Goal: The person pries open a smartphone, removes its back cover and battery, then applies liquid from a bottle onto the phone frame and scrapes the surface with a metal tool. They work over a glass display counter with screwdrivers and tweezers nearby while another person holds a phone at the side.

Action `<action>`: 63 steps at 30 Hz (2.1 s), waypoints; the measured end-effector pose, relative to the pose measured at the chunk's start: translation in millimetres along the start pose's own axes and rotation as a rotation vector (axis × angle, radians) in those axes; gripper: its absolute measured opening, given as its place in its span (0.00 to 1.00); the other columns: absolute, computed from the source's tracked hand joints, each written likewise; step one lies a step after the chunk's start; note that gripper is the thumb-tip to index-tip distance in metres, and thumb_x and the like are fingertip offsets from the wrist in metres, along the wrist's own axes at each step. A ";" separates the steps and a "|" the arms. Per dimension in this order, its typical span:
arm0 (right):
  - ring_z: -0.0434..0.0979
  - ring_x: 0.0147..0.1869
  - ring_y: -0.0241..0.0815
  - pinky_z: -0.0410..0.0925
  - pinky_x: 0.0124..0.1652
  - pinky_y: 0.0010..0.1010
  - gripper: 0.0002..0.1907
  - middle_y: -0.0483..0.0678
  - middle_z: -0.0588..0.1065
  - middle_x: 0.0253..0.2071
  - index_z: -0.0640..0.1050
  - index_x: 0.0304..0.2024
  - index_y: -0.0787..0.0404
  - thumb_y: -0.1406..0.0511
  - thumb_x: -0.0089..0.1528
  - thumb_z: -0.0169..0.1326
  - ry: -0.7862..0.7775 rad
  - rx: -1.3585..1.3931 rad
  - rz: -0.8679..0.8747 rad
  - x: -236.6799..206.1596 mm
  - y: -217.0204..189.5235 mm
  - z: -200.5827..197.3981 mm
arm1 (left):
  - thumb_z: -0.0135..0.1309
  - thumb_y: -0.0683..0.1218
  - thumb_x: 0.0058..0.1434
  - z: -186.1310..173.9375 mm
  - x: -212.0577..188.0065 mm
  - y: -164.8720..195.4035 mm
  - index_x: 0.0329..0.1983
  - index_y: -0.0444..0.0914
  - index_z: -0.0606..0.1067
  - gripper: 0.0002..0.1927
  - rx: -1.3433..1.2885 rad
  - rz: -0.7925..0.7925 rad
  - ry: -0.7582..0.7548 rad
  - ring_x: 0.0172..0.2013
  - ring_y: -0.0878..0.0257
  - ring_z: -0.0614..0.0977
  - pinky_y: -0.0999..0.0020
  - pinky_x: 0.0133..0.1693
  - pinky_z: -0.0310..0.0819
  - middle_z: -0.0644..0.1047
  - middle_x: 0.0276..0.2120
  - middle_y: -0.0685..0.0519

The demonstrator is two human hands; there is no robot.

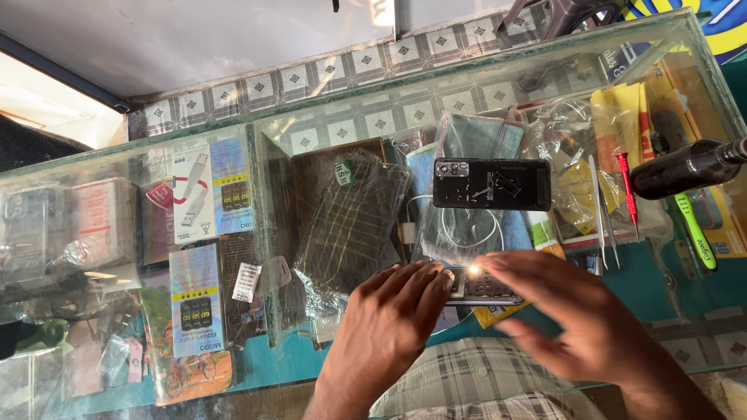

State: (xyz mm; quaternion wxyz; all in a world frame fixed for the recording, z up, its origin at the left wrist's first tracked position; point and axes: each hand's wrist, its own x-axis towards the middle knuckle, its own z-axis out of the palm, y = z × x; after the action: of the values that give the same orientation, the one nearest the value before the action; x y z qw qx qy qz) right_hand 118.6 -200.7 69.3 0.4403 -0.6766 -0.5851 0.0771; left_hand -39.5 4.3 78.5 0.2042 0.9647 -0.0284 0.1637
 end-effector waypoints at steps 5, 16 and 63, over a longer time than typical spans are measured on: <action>0.84 0.56 0.53 0.77 0.54 0.39 0.24 0.54 0.81 0.51 0.77 0.55 0.68 0.73 0.55 0.62 0.031 -0.193 -0.013 3.2 3.4 16.4 | 0.62 0.41 0.64 1.0 8.9 -5.8 0.50 0.38 0.77 0.12 0.068 0.008 0.081 0.55 0.53 0.83 0.40 0.61 0.73 0.82 0.50 0.48; 0.84 0.54 0.55 0.79 0.54 0.43 0.14 0.61 0.80 0.49 0.77 0.51 0.71 0.72 0.63 0.57 0.323 -0.085 -0.091 -2.4 13.1 58.8 | 0.73 0.53 0.55 53.9 13.3 -11.6 0.75 0.55 0.33 0.63 -1.592 -0.441 0.606 0.59 0.47 0.80 0.43 0.61 0.79 0.63 0.65 0.36; 0.82 0.40 0.55 0.76 0.35 0.42 0.44 0.59 0.77 0.42 0.68 0.57 0.72 0.53 0.48 0.69 0.155 -0.338 0.280 19.6 9.0 59.2 | 0.52 0.37 0.71 71.8 4.7 -7.2 0.74 0.32 0.59 0.30 -1.430 -0.635 0.535 0.46 0.61 0.84 0.59 0.51 0.87 0.78 0.42 0.46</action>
State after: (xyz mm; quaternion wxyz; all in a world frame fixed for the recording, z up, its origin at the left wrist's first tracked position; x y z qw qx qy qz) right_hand 94.4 -153.2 35.6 0.3493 -0.8193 -0.4545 -0.0140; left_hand -12.3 -18.0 15.3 0.8051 0.4926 0.1978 0.2649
